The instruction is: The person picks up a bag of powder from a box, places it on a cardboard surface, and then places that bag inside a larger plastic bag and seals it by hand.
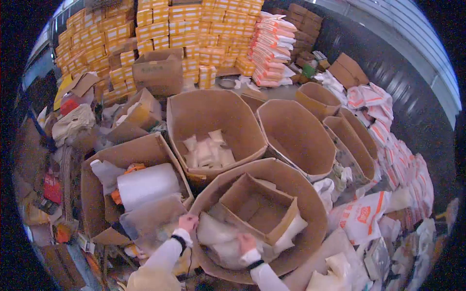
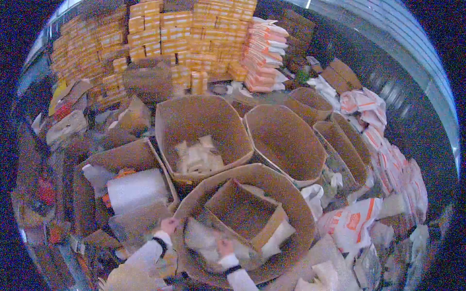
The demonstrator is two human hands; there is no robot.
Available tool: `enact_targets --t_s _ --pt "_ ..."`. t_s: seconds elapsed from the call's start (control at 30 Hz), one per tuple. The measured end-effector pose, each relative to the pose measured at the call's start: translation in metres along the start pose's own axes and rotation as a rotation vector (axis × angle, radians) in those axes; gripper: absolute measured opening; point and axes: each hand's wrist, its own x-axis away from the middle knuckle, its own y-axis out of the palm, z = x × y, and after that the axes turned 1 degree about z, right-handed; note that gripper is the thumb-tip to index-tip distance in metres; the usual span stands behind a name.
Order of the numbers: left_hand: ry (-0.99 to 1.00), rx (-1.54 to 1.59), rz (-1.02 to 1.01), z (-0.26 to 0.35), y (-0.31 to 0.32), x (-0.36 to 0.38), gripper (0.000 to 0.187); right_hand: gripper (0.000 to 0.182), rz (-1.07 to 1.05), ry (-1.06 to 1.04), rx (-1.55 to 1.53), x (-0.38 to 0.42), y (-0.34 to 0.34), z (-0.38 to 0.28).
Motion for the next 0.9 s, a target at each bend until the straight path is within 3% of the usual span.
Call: enact_targets --t_s 0.07,0.13,0.17,0.2,0.27,0.3,0.37,0.47,0.53,0.6,0.67,0.73,0.8,0.87,0.9 --pt "0.047 -0.136 -0.051 -0.017 0.002 0.051 0.024 0.028 0.194 0.072 -0.199 0.045 -0.014 0.09" --pt "0.122 -0.207 -0.126 -0.084 0.007 0.085 0.027 0.026 0.175 -0.023 0.369 0.117 -0.056 0.125" --pt "0.086 -0.24 -0.206 -0.051 0.004 0.124 0.029 0.028 0.226 0.027 0.392 0.146 -0.073 0.145" --pt "-0.162 -0.012 -0.154 -0.123 0.017 0.14 0.032 0.029 0.276 0.078 0.412 0.174 -0.09 0.165" --pt "-0.143 -0.232 -0.149 -0.124 0.03 0.194 0.031 0.035 0.415 0.558 0.36 0.242 -0.117 0.207" --pt "-0.212 -0.289 -0.274 -0.103 0.036 0.224 0.03 0.032 0.501 0.637 0.281 0.274 -0.13 0.213" --pt "-0.336 -0.412 -0.49 -0.056 0.056 0.265 0.029 0.026 0.699 0.622 0.107 0.318 -0.166 0.22" --pt "-0.332 -0.415 -0.737 -0.04 0.089 0.301 0.028 0.026 0.916 0.515 -0.026 0.367 -0.213 0.238" --pt "-0.157 -0.424 -0.749 -0.058 0.095 0.313 0.028 0.029 1.043 0.315 -0.001 0.396 -0.241 0.279" --pt "0.346 -0.642 -0.66 -0.101 0.082 0.311 0.028 0.032 1.159 0.233 0.109 0.427 -0.269 0.313" --pt "0.248 -0.629 -0.609 -0.147 0.051 0.309 0.027 0.036 1.268 0.226 0.284 0.466 -0.315 0.348" --pt "0.196 -0.784 -0.569 -0.132 0.047 0.351 0.03 0.04 1.337 0.228 0.452 0.512 -0.349 0.366" --pt "0.173 -0.905 -0.573 -0.111 0.059 0.404 0.033 0.044 1.596 0.442 0.474 0.564 -0.383 0.381" --pt "0.159 -0.991 -0.608 -0.097 0.07 0.451 0.036 0.045 1.718 0.443 0.534 0.633 -0.417 0.377" --pt "0.159 -1.025 -0.633 -0.089 0.081 0.475 0.037 0.044 1.712 0.321 0.582 0.676 -0.434 0.388"
